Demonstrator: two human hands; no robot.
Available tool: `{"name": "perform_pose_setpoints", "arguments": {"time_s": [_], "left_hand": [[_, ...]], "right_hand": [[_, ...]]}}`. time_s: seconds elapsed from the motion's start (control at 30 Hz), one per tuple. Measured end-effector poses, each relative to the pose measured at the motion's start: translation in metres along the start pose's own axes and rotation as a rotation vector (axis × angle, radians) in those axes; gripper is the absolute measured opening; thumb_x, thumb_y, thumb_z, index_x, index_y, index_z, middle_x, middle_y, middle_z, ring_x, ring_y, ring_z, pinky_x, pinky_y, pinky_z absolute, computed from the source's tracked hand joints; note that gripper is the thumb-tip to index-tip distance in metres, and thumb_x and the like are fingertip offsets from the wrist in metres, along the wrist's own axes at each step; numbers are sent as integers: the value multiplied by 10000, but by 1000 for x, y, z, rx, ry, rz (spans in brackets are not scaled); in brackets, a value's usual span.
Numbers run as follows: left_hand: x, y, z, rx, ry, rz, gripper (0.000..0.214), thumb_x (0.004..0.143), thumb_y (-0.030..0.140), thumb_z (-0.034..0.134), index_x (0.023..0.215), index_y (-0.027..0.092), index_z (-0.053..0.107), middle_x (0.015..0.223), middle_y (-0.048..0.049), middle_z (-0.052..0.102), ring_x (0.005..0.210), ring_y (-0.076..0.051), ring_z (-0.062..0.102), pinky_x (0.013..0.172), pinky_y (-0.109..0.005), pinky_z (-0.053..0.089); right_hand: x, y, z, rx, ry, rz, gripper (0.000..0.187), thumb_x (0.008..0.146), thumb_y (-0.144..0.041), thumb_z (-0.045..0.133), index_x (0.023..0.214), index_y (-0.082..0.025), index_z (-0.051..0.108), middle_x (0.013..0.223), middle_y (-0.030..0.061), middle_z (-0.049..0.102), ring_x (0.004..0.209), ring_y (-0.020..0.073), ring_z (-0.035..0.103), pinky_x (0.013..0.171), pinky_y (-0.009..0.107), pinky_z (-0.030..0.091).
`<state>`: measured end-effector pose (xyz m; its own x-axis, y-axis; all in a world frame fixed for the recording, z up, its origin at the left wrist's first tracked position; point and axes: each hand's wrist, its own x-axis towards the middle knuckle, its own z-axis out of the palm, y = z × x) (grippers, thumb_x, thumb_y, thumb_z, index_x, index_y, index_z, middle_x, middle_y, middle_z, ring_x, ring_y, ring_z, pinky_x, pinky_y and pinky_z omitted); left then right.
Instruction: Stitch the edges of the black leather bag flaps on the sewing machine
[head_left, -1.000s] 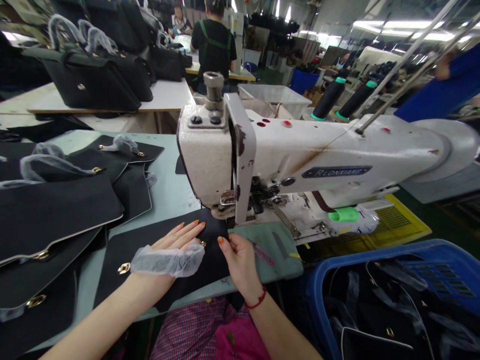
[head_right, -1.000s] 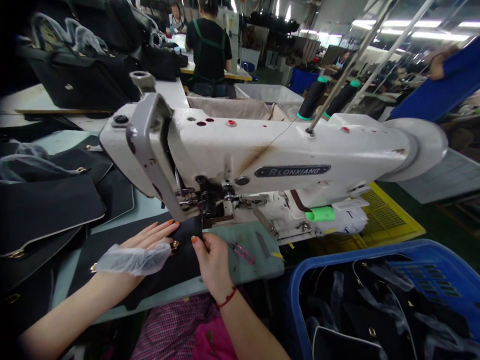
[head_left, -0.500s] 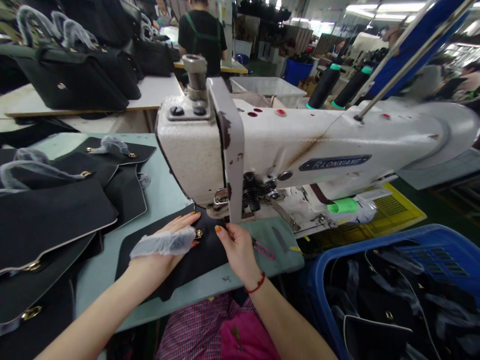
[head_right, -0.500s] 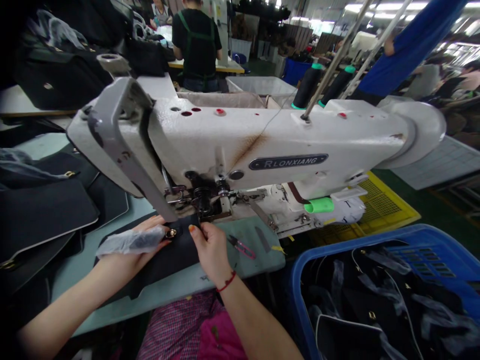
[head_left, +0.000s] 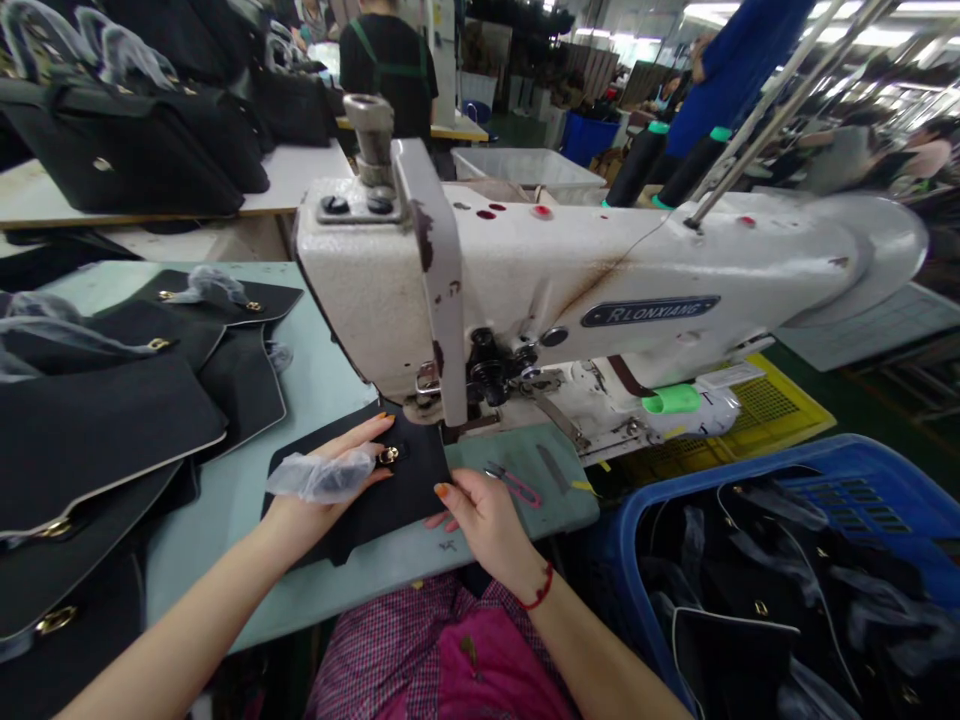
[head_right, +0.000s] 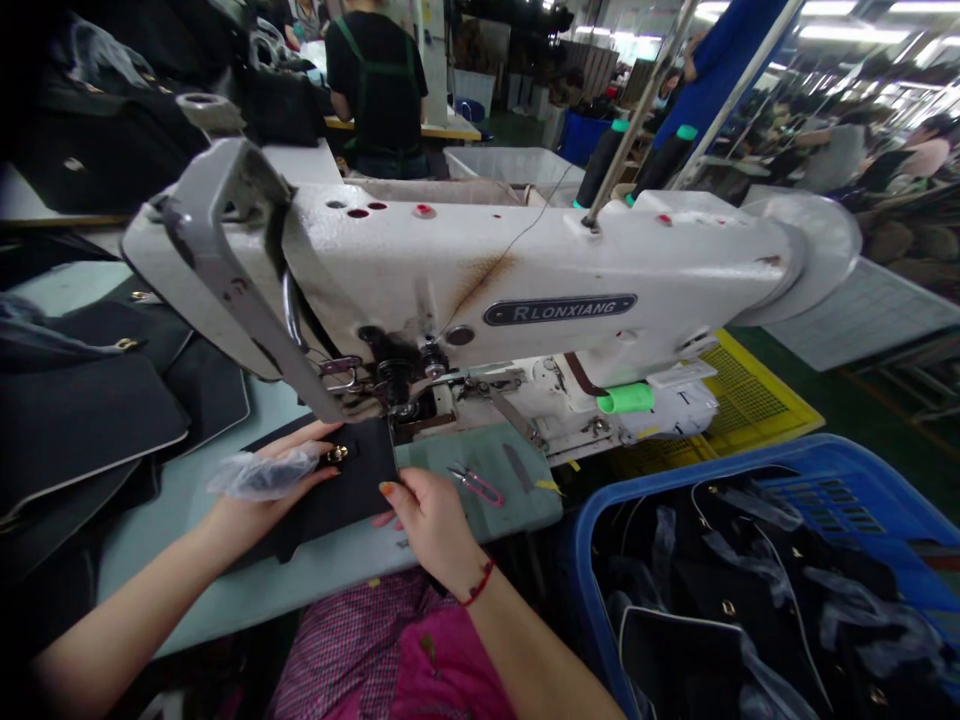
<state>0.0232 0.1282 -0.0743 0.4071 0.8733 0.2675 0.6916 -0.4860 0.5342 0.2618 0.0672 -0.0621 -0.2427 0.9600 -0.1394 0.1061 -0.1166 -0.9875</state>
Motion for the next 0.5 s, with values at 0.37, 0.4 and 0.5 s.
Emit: {"name": "perform_pose_setpoints", "arguments": {"time_s": [0.37,0.4,0.5], "left_hand": [[4,-14,-8,124,-39,168,489,900,522,480,1246,182,540,1313,-109,597,1228,-255,554,1087,-427,423],[5,-11,-10,125,-32,169,493,899,524,484,1242,174,540,1306,-114,600,1224,-255,557,1086,-423,424],[5,1,-12,112,17,157,488,894,526,496,1213,160,553,1292,-119,608,1213,-247,563,1081,-406,433]], "right_hand": [[-3,-9,-8,99,-83,37,372,903,-501,549,782,-151,584,646,9,632,680,180,700,508,176,493],[-2,-9,-8,96,-73,29,366,904,-492,552,776,-151,590,656,10,634,683,177,697,509,176,493],[2,-6,-5,133,-52,-16,327,893,-481,568,849,-165,636,784,19,658,733,167,677,540,194,522]]}}
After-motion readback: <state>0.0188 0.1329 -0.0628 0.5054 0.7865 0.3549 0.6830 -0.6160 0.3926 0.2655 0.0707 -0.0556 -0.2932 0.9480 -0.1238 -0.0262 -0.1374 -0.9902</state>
